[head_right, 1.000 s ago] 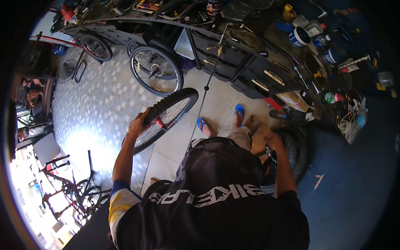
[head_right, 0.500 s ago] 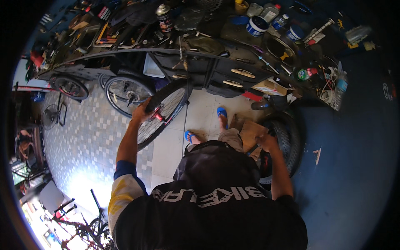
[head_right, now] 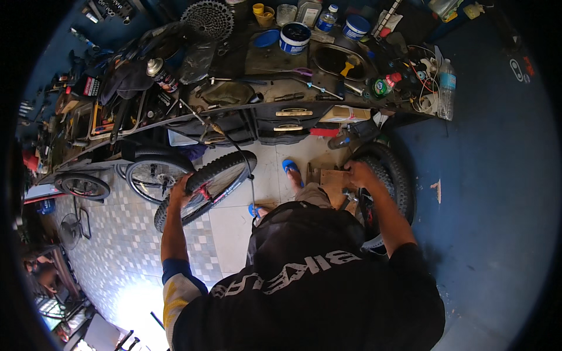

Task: The person works on a bicycle wheel in a workshop, handling the tire, cassette, and valve. They wipe the valve with a cloth and attach the cassette to the wheel hub.

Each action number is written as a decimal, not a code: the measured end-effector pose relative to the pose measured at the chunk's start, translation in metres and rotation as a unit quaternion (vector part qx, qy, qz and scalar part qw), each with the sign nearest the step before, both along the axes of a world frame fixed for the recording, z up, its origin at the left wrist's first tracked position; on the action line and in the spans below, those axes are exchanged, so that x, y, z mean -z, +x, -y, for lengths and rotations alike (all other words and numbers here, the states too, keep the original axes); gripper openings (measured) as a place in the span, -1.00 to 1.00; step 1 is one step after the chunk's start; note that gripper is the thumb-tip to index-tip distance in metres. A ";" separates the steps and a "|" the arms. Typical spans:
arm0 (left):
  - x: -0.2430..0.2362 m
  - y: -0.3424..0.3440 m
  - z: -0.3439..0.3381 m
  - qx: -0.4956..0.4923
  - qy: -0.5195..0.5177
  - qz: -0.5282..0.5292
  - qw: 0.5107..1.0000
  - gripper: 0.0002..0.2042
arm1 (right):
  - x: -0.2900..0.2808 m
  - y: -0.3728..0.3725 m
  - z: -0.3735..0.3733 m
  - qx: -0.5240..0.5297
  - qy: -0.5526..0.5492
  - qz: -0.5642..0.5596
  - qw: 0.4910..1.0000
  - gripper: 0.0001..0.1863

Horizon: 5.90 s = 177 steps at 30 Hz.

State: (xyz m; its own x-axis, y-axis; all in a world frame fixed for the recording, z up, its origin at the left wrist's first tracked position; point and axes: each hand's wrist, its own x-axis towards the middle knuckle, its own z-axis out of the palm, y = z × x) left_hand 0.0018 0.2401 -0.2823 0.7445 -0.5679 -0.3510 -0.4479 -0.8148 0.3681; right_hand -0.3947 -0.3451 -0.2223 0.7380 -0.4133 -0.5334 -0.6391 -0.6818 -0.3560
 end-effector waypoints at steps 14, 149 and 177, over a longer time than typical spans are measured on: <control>-0.001 0.023 0.131 -0.005 0.096 0.025 0.995 -0.15 | -0.109 0.192 0.066 -0.157 -0.126 0.276 0.940 -0.72; -0.160 0.129 0.306 -0.095 -0.063 0.186 0.976 -0.66 | -0.178 0.318 0.053 -0.157 0.228 0.304 0.911 -0.57; -0.157 0.107 0.296 -0.288 -0.248 -0.034 0.924 -0.68 | -0.127 0.382 0.010 -0.029 0.467 0.308 0.829 -0.67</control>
